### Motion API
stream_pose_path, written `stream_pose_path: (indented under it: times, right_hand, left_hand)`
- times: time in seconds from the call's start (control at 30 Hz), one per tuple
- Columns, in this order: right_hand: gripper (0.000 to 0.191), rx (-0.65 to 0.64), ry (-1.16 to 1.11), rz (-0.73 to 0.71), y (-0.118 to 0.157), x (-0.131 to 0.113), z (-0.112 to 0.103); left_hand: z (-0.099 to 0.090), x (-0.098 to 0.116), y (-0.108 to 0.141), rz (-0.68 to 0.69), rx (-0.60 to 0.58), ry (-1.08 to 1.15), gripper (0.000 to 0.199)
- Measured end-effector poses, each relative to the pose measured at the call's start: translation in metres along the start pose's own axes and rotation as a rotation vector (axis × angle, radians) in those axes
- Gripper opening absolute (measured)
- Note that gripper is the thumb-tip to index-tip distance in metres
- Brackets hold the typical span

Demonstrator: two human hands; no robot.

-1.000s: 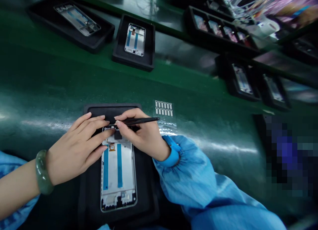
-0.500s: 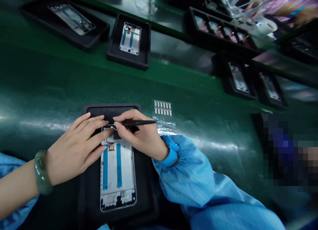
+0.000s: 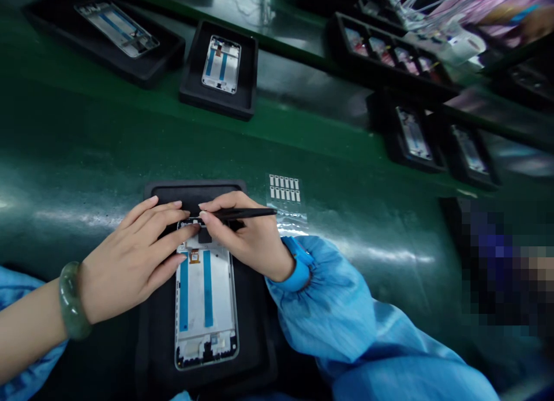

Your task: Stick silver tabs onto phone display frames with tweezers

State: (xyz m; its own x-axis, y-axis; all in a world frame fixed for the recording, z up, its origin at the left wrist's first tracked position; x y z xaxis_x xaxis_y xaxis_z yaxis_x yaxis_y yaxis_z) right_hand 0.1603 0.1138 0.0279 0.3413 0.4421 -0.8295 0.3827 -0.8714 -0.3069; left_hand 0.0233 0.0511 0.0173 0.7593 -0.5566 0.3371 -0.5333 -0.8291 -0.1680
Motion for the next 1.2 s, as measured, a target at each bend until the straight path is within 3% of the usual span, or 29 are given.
stream_pose_path:
  times: [0.2,0.63,0.83,1.0,1.2]
  right_hand:
    - [0.006,-0.009,-0.060,0.047,0.0003,0.0038,0.0002]
    - [0.004,0.004,0.020,-0.034,0.0010,-0.0012,-0.0007]
    - [0.003,-0.019,0.104,-0.098,0.0010,-0.0058,0.0024]
    - [0.007,0.023,0.093,-0.088,0.0013,-0.0040,0.0008]
    - [0.006,0.056,0.069,-0.042,0.0020,-0.0028,-0.0004]
  left_hand:
    - [-0.0012,0.0000,0.0001,-0.005,-0.003,0.007,0.040]
    - [0.0004,0.0000,-0.0006,0.013,-0.010,-0.025,0.041]
    - [0.0014,-0.0008,-0.0005,0.096,0.006,-0.030,0.045]
    - [0.0002,-0.0010,-0.0005,0.009,0.017,0.002,0.040]
    - [0.0000,-0.0008,0.0011,0.021,0.005,-0.002,0.040]
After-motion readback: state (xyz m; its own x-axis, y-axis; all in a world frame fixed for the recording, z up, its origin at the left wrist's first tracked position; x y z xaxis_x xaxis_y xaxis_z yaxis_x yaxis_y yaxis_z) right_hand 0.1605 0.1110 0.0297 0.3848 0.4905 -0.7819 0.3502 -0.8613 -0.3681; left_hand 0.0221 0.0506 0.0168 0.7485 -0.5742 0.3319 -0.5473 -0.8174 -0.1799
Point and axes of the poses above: each hand's wrist, its own y-axis away from the middle knuckle, its own z-axis out of the palm, x = y × z, the point moved 6 cm from there along -y, towards the middle knuckle, and after that the axes turned 5 degrees about x, right-handed, at the moved point
